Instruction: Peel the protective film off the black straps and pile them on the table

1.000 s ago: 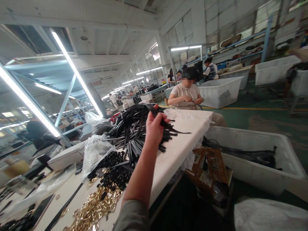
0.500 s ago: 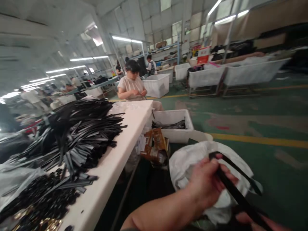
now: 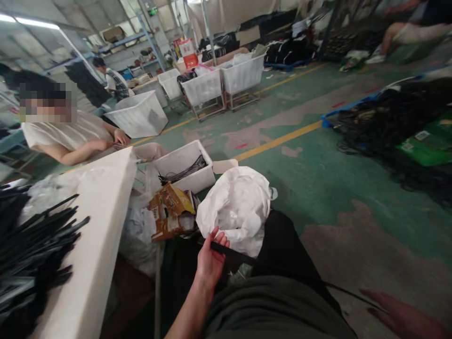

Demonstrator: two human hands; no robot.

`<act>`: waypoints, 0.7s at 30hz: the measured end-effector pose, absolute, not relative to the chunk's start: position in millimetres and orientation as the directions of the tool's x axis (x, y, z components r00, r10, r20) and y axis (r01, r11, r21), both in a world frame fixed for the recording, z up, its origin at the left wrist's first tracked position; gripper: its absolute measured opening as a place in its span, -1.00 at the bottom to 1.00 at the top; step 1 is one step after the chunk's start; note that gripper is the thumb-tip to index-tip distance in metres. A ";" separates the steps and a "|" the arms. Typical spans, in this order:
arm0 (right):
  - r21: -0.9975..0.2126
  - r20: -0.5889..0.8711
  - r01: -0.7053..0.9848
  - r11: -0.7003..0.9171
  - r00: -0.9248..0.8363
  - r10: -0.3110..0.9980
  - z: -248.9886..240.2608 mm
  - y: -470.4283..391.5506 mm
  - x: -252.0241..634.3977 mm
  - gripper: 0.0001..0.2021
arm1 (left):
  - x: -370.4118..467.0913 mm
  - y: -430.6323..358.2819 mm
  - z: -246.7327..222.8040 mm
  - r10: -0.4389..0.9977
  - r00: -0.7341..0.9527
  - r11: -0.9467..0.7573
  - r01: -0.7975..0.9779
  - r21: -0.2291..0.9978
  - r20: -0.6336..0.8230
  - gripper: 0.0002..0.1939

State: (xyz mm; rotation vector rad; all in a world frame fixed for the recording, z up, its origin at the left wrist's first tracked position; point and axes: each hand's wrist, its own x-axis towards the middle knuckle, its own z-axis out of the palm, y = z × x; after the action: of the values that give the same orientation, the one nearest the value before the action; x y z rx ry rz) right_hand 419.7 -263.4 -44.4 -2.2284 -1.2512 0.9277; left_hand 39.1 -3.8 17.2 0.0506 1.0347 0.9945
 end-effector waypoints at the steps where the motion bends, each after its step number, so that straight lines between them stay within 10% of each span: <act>1: -0.605 -0.393 0.623 -0.495 0.307 0.867 -33.2 -247.4 409.8 -0.70 | 41.8 -11.1 14.6 0.700 0.189 0.626 -0.626 0.466 -0.688 -0.71; 8: -0.872 -0.279 0.481 -0.095 -0.328 0.903 33.0 -90.0 271.6 -0.57 | 71.1 -39.5 23.1 0.783 0.424 0.545 -0.114 0.831 -0.456 -0.55; 11: -0.942 -0.335 0.178 -0.285 -0.555 0.761 18.3 -45.5 233.8 -0.75 | 68.4 -32.2 22.5 0.802 0.451 0.393 0.095 0.914 -0.392 -0.44; 16: -0.818 -0.474 -0.184 -0.545 -0.321 0.820 -43.2 25.7 230.5 -0.71 | 5.6 -13.9 -16.2 0.929 0.268 0.171 0.307 0.936 -0.257 -0.50; 21: -0.717 -0.618 -0.343 -0.607 -0.089 0.781 -109.2 94.9 234.5 -0.74 | -103.3 -13.1 -75.7 0.992 0.085 0.004 0.708 0.706 -0.090 -0.57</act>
State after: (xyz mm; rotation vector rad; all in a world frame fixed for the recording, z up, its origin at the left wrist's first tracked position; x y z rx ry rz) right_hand 234.5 94.9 -109.2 -1.3862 -0.5069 1.8000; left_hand -103.3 -13.1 -75.7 1.7633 1.6814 0.6037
